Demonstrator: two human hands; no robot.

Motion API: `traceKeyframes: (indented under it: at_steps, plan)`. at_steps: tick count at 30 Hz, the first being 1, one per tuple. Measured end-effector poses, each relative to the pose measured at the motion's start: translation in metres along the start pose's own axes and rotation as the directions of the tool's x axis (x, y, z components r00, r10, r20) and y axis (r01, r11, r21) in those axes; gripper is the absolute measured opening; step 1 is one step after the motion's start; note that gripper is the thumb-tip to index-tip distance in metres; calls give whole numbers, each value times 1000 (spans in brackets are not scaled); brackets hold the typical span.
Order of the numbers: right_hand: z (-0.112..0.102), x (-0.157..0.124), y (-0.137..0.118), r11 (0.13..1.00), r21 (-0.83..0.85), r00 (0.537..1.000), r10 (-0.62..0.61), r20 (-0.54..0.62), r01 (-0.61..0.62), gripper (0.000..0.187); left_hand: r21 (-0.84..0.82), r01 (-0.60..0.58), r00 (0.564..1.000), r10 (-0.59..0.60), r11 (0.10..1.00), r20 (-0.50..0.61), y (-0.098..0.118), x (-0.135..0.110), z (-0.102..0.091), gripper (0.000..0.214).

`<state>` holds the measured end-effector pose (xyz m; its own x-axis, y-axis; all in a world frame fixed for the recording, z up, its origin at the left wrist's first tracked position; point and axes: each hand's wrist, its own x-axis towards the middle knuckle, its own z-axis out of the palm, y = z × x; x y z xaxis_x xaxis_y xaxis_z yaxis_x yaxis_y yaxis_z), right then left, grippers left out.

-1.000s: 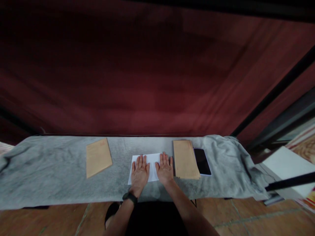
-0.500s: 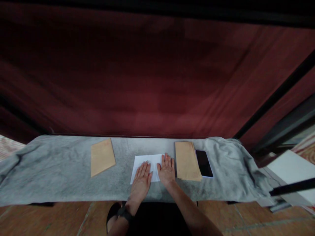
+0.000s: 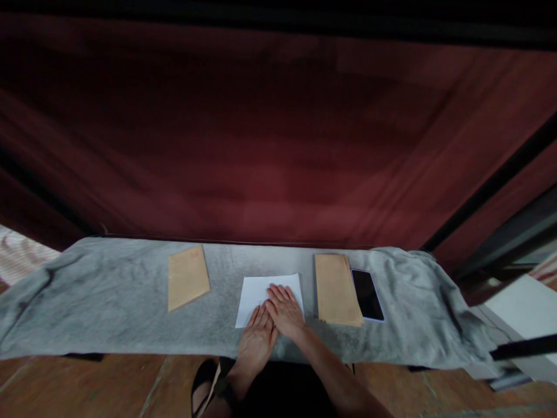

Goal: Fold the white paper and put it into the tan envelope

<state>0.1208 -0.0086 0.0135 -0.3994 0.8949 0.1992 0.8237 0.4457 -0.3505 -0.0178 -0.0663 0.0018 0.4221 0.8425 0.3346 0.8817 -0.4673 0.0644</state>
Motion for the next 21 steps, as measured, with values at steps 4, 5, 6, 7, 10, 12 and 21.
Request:
traceKeyframes:
  at_steps: [4, 5, 6, 7, 10, 12, 21]
  plan:
    - [-3, 10, 7, 1000, -4, 1000, 2, 7, -2, 46, -17, -35, 999, 35, 999, -28, 2, -9, -3, 50]
    - [-4, 13, 10, 1000, -2, 1000, 1, 9, -1, 46, -13, -48, 998, 48, 999, -35, 3, -12, -3, 50]
    - [-5, 16, 13, 1000, -2, 1000, 5, 10, -5, 46, -5, -59, 997, 59, 998, -41, 4, -15, -3, 51]
    - [-5, 19, 15, 1000, -4, 1000, 18, 9, -18, 46, 4, -67, 997, 67, 998, -48, 4, -18, -3, 52]
    - [-5, 25, 18, 995, -32, 995, 95, 5, -95, 45, 38, -79, 994, 81, 996, -66, 5, -24, -1, 54]
    - [-2, 28, 19, 990, -53, 991, 132, 2, -131, 45, 56, -83, 994, 87, 995, -73, 5, -27, -1, 54]
    - [7, 9, 33, 970, -148, 967, 165, -196, -195, 47, 52, -75, 996, 77, 996, -40, 7, -26, -9, 55]
